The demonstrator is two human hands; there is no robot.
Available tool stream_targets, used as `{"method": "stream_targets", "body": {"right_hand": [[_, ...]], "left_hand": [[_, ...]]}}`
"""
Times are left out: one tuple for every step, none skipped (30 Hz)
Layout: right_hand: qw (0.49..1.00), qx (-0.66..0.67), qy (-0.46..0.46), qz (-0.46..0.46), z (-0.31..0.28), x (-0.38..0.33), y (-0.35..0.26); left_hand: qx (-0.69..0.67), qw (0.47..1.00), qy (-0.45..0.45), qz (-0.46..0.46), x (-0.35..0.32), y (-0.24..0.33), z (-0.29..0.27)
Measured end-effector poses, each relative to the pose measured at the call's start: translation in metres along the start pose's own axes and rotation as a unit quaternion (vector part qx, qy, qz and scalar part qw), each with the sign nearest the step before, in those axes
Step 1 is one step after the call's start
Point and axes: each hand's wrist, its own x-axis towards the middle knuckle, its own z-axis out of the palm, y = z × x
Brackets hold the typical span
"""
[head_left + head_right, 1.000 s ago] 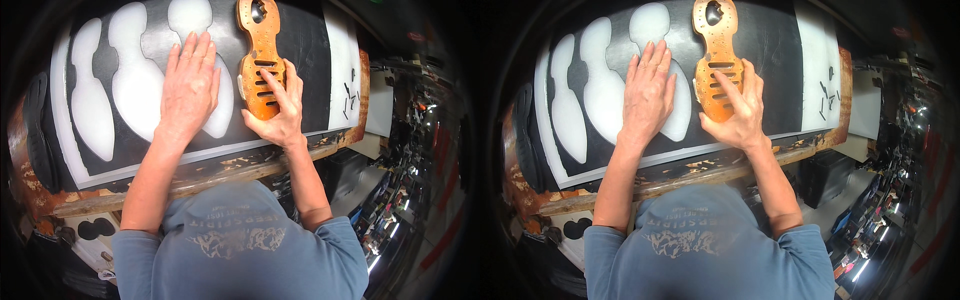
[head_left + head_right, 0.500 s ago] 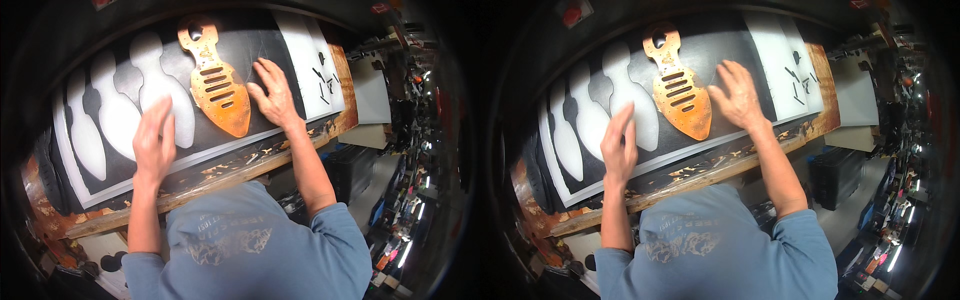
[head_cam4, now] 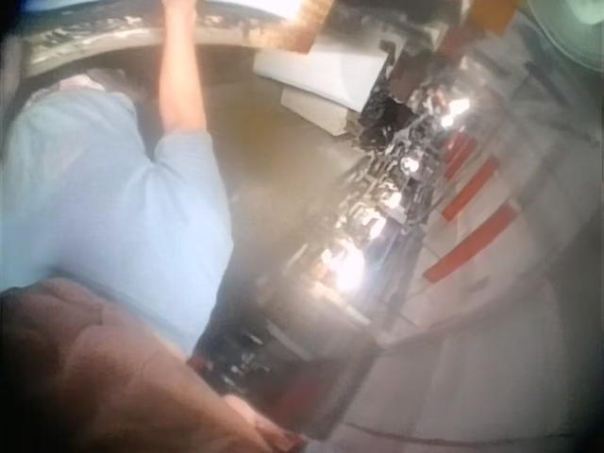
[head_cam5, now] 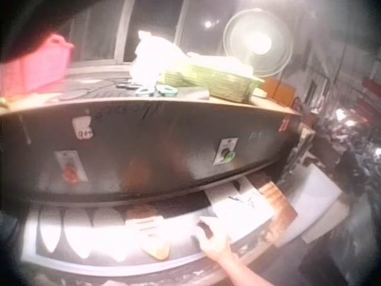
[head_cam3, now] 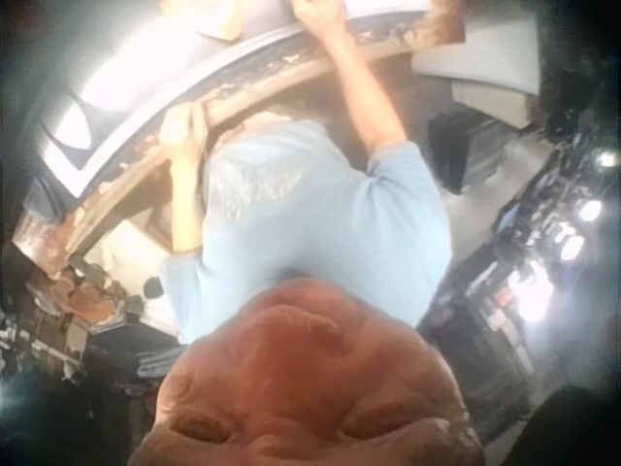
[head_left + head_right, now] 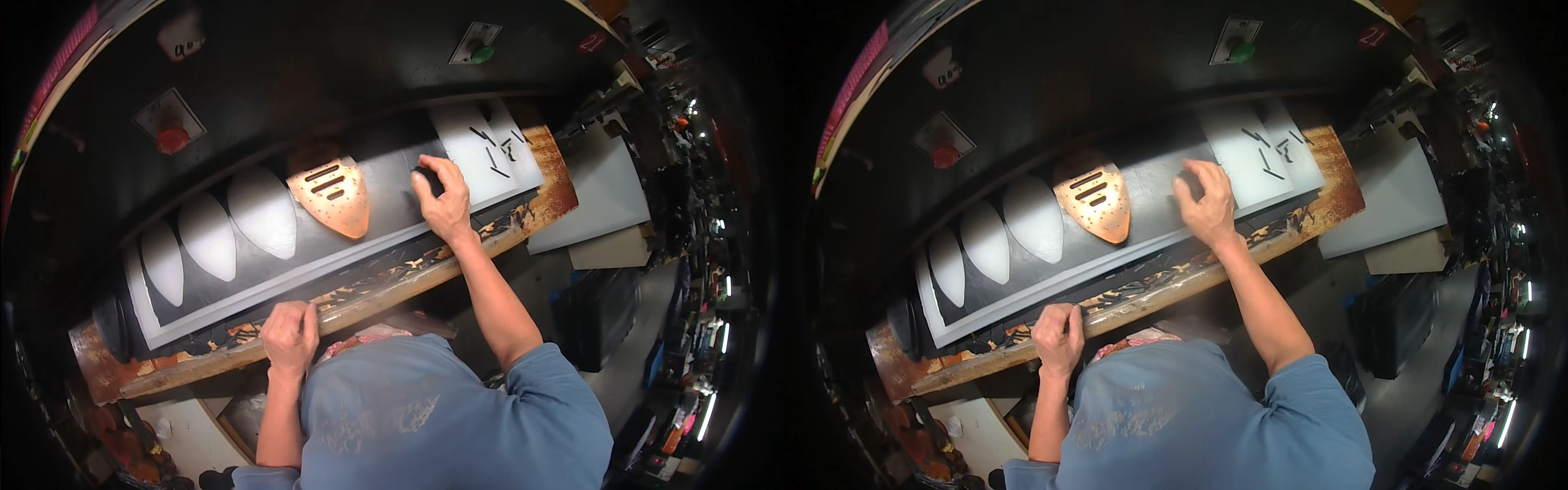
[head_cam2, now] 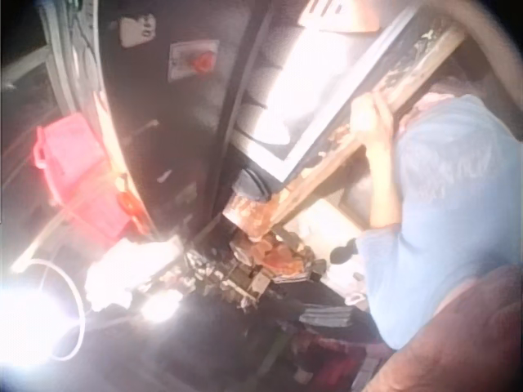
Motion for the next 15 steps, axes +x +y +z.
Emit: {"method": "stream_targets", "body": {"right_hand": [[0.996, 0.074, 0.005, 0.052, -0.007, 0.005, -0.003], [0.994, 0.095, 0.026, 0.050, -0.015, 0.011, -0.008], [0.994, 0.090, 0.062, 0.011, -0.024, 0.020, -0.012], [0.991, 0.094, 0.093, -0.008, -0.034, 0.031, -0.016], [0.988, 0.100, 0.118, -0.022, -0.044, 0.042, -0.020], [0.984, 0.099, 0.139, -0.051, -0.055, 0.054, -0.022], [0.977, 0.106, 0.166, -0.087, -0.063, 0.066, -0.023], [0.979, 0.087, 0.163, -0.087, -0.070, 0.078, -0.022], [0.979, 0.072, 0.167, -0.097, -0.076, 0.086, -0.021], [0.980, 0.030, 0.174, -0.097, -0.080, 0.088, -0.017], [0.984, 0.040, 0.153, -0.084, -0.087, 0.077, -0.012], [0.987, 0.050, 0.133, -0.075, -0.091, 0.064, -0.007], [0.988, 0.061, 0.114, -0.084, -0.096, 0.044, 0.000], [0.989, 0.106, 0.099, -0.023, -0.099, 0.021, 0.006], [0.989, 0.105, 0.095, 0.039, -0.100, -0.001, 0.011]], "left_hand": [[0.005, 1.000, 0.007, 0.009, -0.001, 0.000, -0.001], [0.016, 1.000, 0.015, 0.004, -0.002, 0.000, -0.001], [0.022, 0.999, 0.026, -0.011, -0.004, -0.001, -0.001], [0.037, 0.999, 0.033, -0.006, -0.005, -0.001, -0.001], [0.038, 0.998, 0.047, -0.008, -0.007, -0.003, 0.000], [0.052, 0.997, 0.051, -0.005, -0.009, -0.003, 0.002], [0.062, 0.996, 0.057, -0.006, -0.011, -0.005, 0.004], [0.077, 0.995, 0.066, -0.012, -0.012, -0.006, 0.005], [0.085, 0.993, 0.072, -0.026, -0.015, -0.006, 0.006], [0.091, 0.992, 0.078, -0.034, -0.016, -0.006, 0.008], [0.097, 0.990, 0.087, -0.054, -0.019, -0.006, 0.008], [0.109, 0.988, 0.106, -0.041, -0.020, -0.005, 0.010], [0.111, 0.986, 0.119, -0.033, -0.022, -0.004, 0.010], [0.111, 0.986, 0.122, -0.034, -0.024, -0.002, 0.012], [0.113, 0.985, 0.125, -0.039, -0.023, -0.001, 0.012]]}}
